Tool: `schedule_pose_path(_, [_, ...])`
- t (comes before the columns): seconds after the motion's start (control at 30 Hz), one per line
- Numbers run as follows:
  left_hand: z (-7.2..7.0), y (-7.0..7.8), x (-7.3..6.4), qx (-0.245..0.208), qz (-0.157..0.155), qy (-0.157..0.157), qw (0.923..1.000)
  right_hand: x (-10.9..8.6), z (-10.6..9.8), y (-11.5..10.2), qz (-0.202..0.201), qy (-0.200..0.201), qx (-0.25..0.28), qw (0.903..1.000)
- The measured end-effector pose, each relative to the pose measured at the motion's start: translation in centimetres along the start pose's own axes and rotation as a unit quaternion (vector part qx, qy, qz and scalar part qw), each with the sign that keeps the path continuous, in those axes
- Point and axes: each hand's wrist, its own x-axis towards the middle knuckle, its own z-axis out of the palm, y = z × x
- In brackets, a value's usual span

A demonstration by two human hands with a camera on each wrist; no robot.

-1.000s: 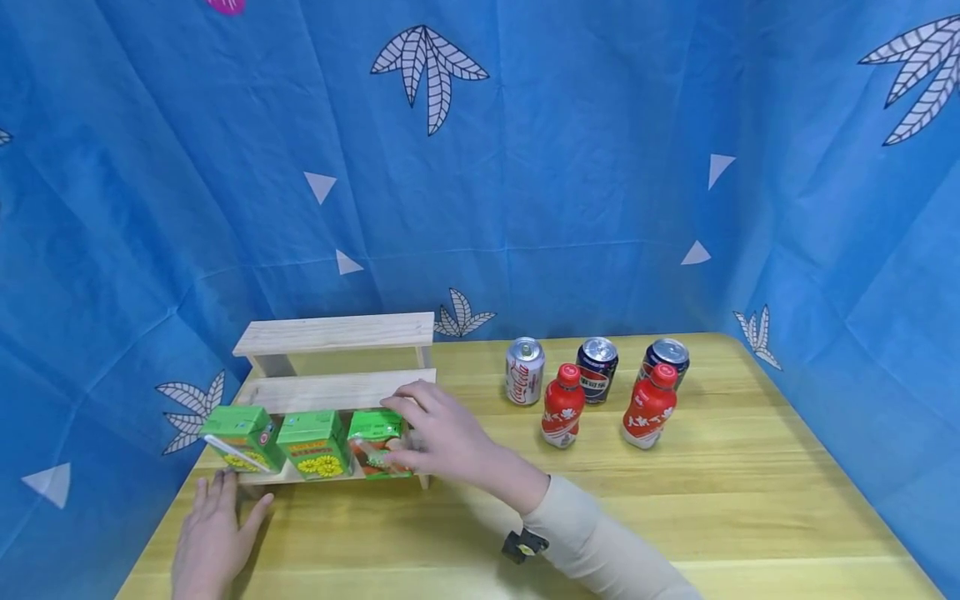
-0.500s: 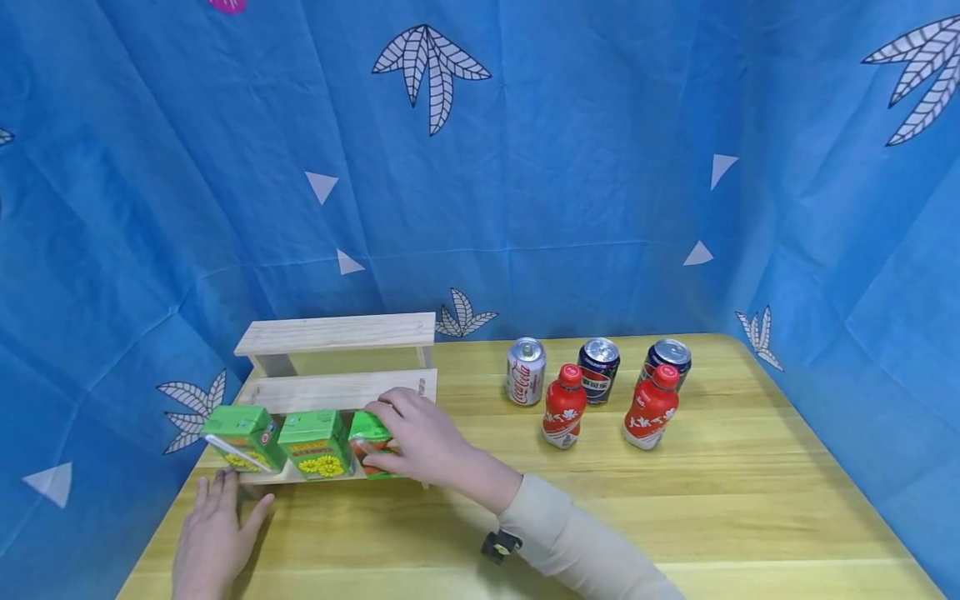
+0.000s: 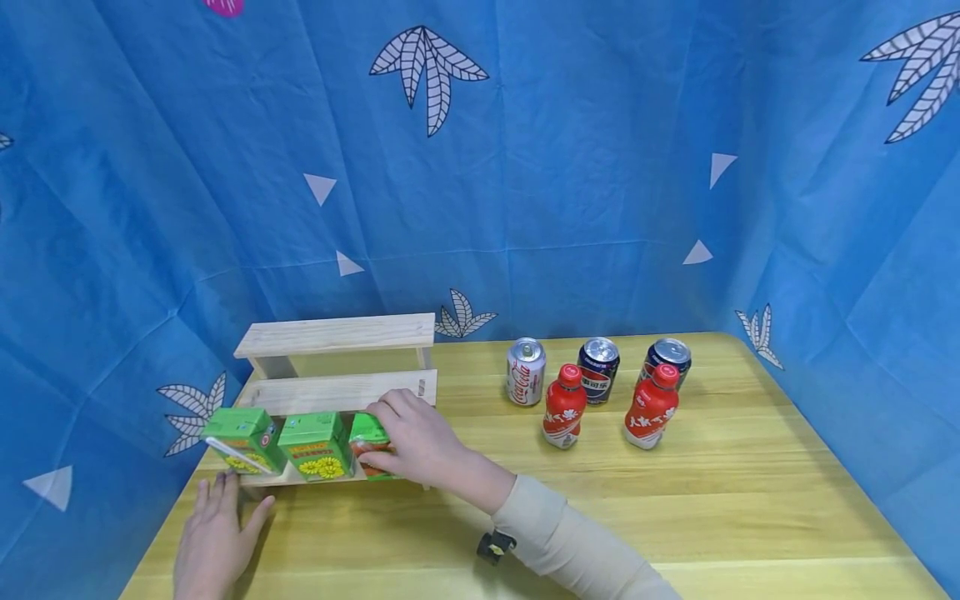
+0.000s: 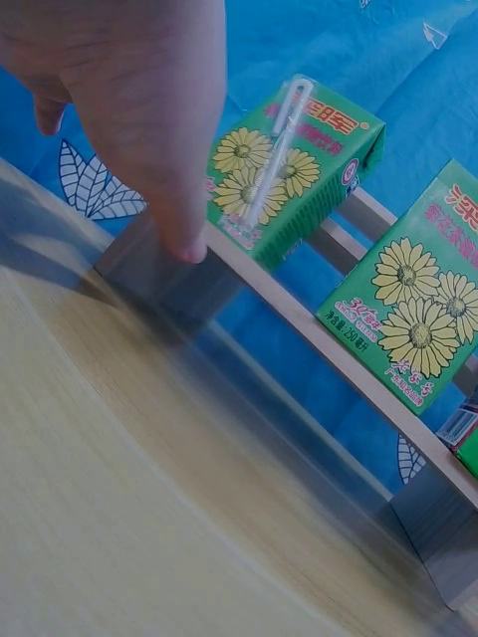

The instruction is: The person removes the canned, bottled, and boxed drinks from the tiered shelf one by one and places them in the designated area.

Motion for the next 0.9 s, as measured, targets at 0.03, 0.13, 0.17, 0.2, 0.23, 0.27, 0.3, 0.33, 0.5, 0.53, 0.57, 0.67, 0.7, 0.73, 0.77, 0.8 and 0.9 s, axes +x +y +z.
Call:
schedule_pose_path(0.03, [0.0,0.0,0.0,0.000,-0.001,0.000,1.0000,0.0,0.0,0.0,0.000,0.000,0.003,1.0000])
schedule_pose_path(0.13, [0.1,0.0,0.0,0.000,-0.001,0.001,1.0000,-0.1,-0.1,0.0,-0.002,-0.002,0.009,1.0000])
schedule_pose_path(0.17, [0.2,0.0,0.0,0.001,-0.001,0.002,1.0000,-0.1,-0.1,0.0,-0.003,-0.002,0.012,0.9999])
schedule_pose_path(0.2, [0.2,-0.1,0.0,0.001,-0.001,0.002,1.0000,-0.2,-0.2,-0.1,-0.004,-0.003,0.013,0.9999])
schedule_pose_path(0.23, [0.3,-0.1,0.0,0.001,0.000,0.002,1.0000,-0.2,-0.3,-0.1,-0.006,-0.003,0.013,0.9999])
schedule_pose_path(0.27, [0.3,-0.1,0.0,0.000,0.000,0.002,1.0000,-0.2,-0.3,-0.1,-0.008,-0.002,0.015,0.9999])
schedule_pose_path(0.3, [0.3,-0.1,0.0,0.000,0.000,0.001,1.0000,-0.3,-0.4,-0.1,-0.009,-0.002,0.016,0.9998])
schedule_pose_path(0.33, [0.3,-0.1,-0.1,-0.001,0.000,0.002,1.0000,-0.3,-0.4,-0.1,-0.012,-0.002,0.017,0.9998])
schedule_pose_path(0.5, [0.3,-0.1,-0.1,-0.003,0.001,0.002,1.0000,-0.4,-0.7,-0.1,-0.021,-0.003,0.016,0.9996])
schedule_pose_path(0.53, [0.3,-0.1,-0.1,-0.004,0.001,0.002,1.0000,-0.4,-0.8,0.0,-0.023,-0.004,0.015,0.9996])
schedule_pose_path(0.57, [0.3,-0.2,0.0,-0.004,0.001,0.001,1.0000,-0.4,-0.9,0.0,-0.024,-0.005,0.016,0.9996])
schedule_pose_path(0.67, [0.3,-0.2,0.0,-0.003,0.000,0.001,1.0000,-0.6,-1.1,0.1,-0.028,-0.006,0.018,0.9994])
schedule_pose_path(0.7, [0.3,-0.2,0.0,-0.003,0.001,0.002,1.0000,-0.6,-1.3,0.1,-0.030,-0.005,0.019,0.9994])
schedule_pose_path(0.73, [0.3,-0.2,-0.1,-0.003,0.001,0.002,1.0000,-0.7,-1.3,0.1,-0.031,-0.004,0.018,0.9993])
schedule_pose_path(0.77, [0.3,-0.2,-0.1,-0.003,0.003,0.003,1.0000,-0.8,-1.4,0.2,-0.034,-0.001,0.018,0.9993])
schedule_pose_path(0.8, [0.2,-0.1,-0.1,-0.003,0.003,0.005,1.0000,-0.8,-1.6,0.2,-0.036,0.003,0.018,0.9992])
schedule_pose_path(0.9, [0.2,-0.1,-0.2,-0.001,0.009,0.011,0.9999,-1.1,-2.0,0.4,-0.042,0.013,0.015,0.9989])
